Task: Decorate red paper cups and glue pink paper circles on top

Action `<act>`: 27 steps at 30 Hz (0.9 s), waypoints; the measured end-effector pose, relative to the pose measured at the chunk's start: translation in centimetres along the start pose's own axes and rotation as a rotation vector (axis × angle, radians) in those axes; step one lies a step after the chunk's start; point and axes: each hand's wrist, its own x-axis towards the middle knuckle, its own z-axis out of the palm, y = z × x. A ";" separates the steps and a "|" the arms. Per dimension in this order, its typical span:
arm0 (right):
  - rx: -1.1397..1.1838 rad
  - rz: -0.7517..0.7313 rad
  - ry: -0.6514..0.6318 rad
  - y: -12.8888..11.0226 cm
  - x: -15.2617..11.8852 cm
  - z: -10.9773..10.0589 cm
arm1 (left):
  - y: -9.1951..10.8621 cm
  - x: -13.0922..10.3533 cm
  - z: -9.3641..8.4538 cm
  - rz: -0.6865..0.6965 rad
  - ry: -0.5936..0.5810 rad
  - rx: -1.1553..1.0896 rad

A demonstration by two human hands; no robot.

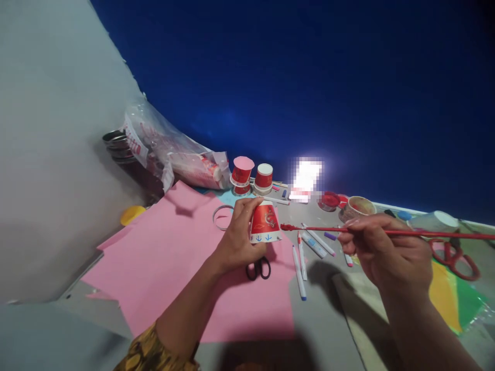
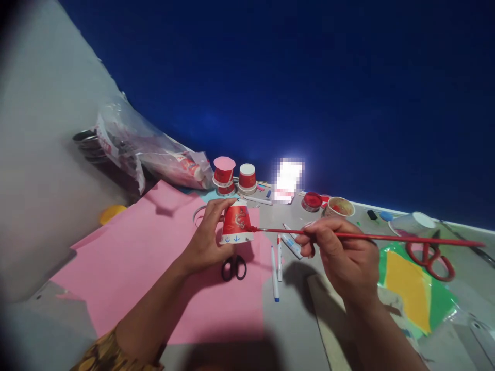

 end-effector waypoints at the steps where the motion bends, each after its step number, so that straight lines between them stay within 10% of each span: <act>1: -0.013 -0.013 0.000 0.0 -0.3 0.2 | 0.1 0.0 0.0 -0.010 0.003 0.009; 27: -0.148 -0.028 -0.077 0.9 -1.6 1.6 | 0.3 -0.2 0.9 -0.122 -0.055 -0.022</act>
